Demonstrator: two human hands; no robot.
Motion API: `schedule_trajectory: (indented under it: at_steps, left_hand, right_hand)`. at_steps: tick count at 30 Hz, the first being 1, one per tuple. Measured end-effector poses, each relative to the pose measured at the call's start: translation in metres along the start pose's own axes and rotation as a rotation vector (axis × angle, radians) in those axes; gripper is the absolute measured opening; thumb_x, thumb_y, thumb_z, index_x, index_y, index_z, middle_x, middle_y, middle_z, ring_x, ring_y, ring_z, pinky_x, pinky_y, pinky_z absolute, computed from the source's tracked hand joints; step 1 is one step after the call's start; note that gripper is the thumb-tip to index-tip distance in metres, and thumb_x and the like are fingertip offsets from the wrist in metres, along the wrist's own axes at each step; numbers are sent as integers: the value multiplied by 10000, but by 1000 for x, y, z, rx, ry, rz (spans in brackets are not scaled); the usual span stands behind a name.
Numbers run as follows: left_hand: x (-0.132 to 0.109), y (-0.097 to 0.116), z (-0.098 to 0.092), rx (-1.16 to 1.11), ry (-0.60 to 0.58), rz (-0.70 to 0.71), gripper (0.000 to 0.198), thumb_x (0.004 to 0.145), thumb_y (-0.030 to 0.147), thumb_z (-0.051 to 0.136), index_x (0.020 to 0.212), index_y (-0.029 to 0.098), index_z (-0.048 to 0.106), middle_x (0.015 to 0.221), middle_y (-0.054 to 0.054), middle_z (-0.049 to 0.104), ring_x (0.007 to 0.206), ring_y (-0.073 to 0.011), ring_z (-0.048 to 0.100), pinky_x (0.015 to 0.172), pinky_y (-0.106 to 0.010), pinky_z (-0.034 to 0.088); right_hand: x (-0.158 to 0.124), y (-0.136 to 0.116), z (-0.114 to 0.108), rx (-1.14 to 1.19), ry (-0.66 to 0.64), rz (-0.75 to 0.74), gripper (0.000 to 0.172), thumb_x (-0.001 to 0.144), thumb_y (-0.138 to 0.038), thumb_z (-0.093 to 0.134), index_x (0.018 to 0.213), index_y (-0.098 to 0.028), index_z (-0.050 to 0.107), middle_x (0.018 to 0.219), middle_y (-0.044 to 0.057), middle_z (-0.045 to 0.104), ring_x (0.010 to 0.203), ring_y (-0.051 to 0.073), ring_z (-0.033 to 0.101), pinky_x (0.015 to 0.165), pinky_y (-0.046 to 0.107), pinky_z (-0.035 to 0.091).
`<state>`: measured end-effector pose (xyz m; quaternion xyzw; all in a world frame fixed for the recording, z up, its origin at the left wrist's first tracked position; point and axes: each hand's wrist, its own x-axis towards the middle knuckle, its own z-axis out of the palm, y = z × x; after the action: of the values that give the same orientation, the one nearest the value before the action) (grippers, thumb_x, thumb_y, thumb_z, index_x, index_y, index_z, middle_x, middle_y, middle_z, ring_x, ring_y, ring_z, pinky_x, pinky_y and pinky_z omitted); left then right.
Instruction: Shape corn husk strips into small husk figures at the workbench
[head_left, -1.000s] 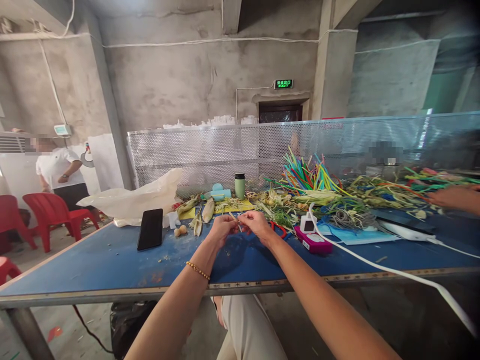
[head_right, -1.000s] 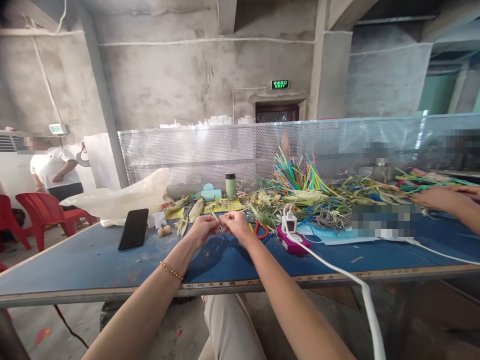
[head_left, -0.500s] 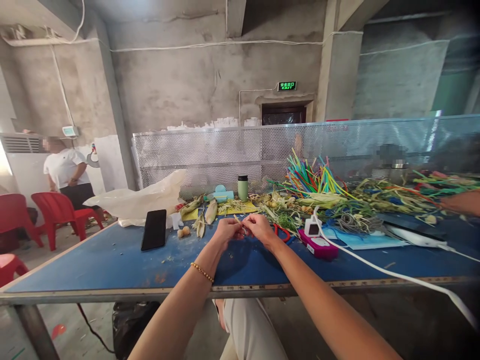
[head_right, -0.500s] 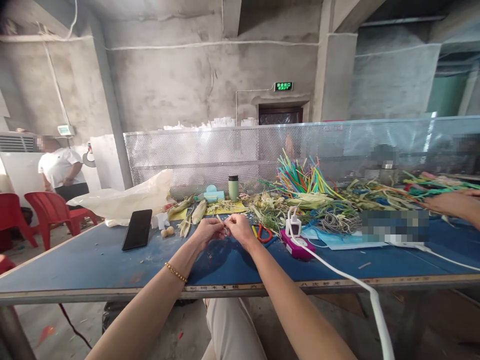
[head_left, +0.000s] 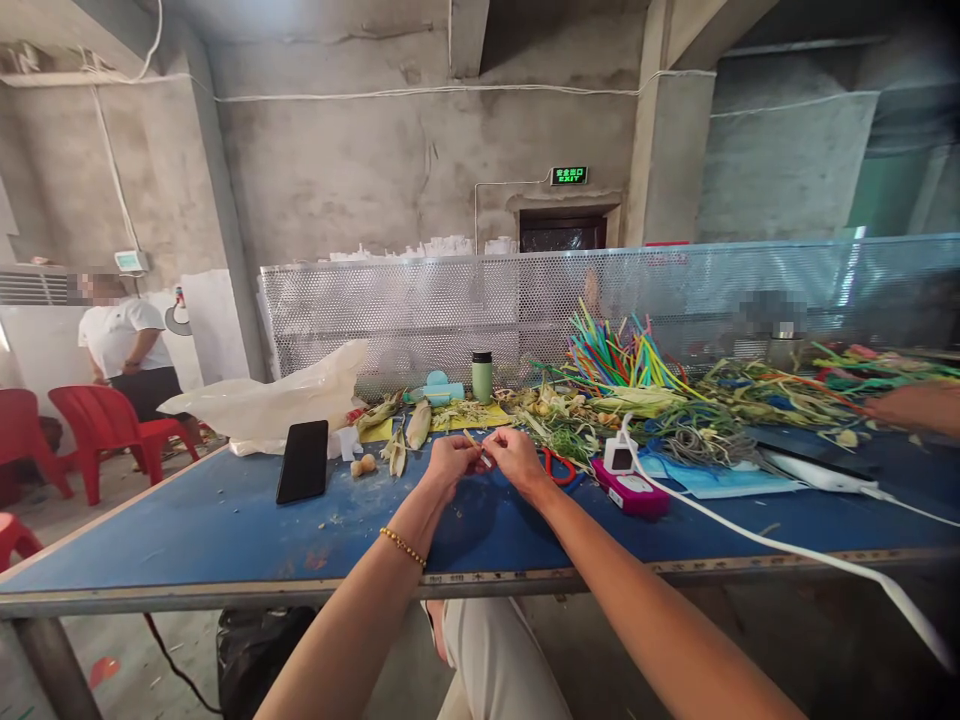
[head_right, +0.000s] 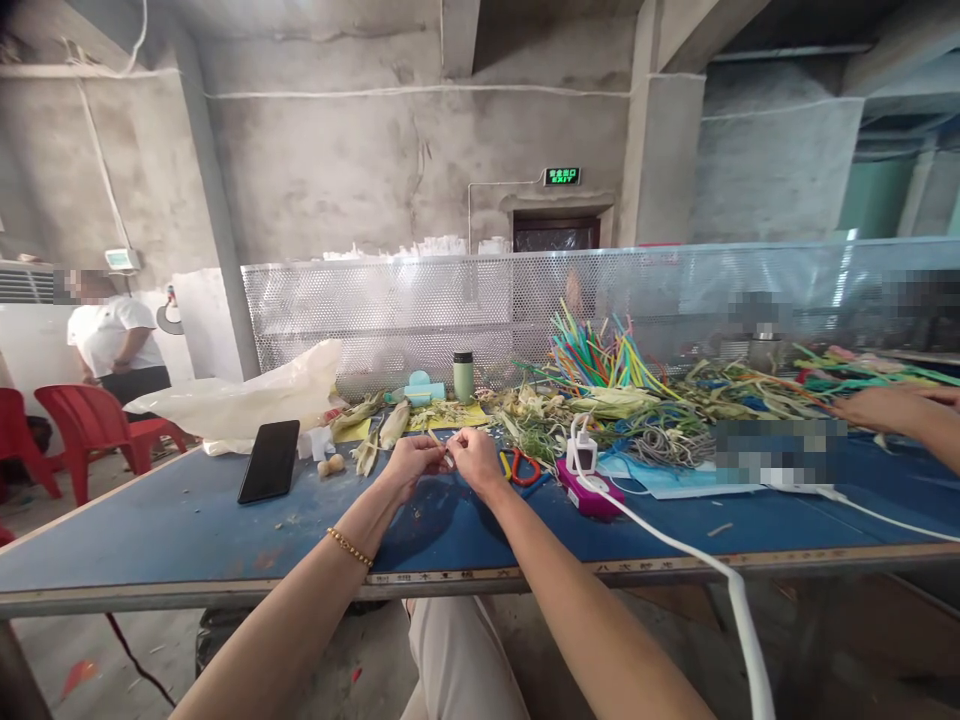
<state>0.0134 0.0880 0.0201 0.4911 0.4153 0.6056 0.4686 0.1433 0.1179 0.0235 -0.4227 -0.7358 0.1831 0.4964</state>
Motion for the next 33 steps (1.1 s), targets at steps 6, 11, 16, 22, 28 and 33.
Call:
schedule_trajectory:
  at_steps: [6, 11, 16, 22, 28, 33]
  left_hand:
    - [0, -1, 1, 41, 12, 9, 136, 630, 127, 765, 560, 122, 649, 484, -17, 625, 439, -108, 571, 517, -239, 509]
    - [-5, 4, -4, -15, -96, -13, 94, 678, 177, 740, 625, 115, 694, 566, -56, 670, 537, -136, 637, 585, -242, 525]
    - [-7, 9, -6, -58, -111, 3, 25, 683, 122, 715, 674, 99, 711, 619, -91, 693, 573, -155, 658, 668, -274, 540]
    - [-6, 7, -5, 12, -102, 58, 100, 666, 172, 747, 631, 96, 692, 591, -77, 673, 546, -136, 632, 635, -261, 525]
    - [-4, 4, -5, 60, -46, 100, 169, 630, 229, 782, 620, 103, 669, 523, -35, 636, 467, -108, 564, 518, -229, 470]
    - [-4, 4, -2, 121, 23, 109, 147, 630, 138, 714, 520, 117, 618, 466, -2, 581, 430, -87, 518, 471, -203, 416]
  right_hand:
    - [-1, 5, 4, 83, -15, 47, 172, 721, -254, 536, 564, -192, 573, 564, 25, 641, 563, 154, 582, 561, 245, 413]
    - [-2, 3, 2, 191, -44, 83, 173, 738, -288, 549, 596, -190, 564, 526, 3, 609, 483, 136, 546, 510, 240, 425]
    - [-1, 1, -1, 236, -34, 93, 178, 744, -315, 556, 615, -194, 564, 531, 0, 593, 467, 133, 530, 474, 240, 417]
    - [-1, 2, 0, 250, -64, 65, 138, 728, -296, 577, 651, -183, 595, 539, -3, 595, 493, 135, 543, 470, 230, 400]
    - [-2, 1, -1, 181, -109, 34, 223, 787, -310, 537, 628, -176, 620, 528, 11, 611, 484, 136, 538, 484, 234, 388]
    - [-4, -5, -4, 13, -46, -38, 225, 794, -256, 555, 592, -178, 620, 543, 28, 646, 538, 155, 603, 589, 246, 431]
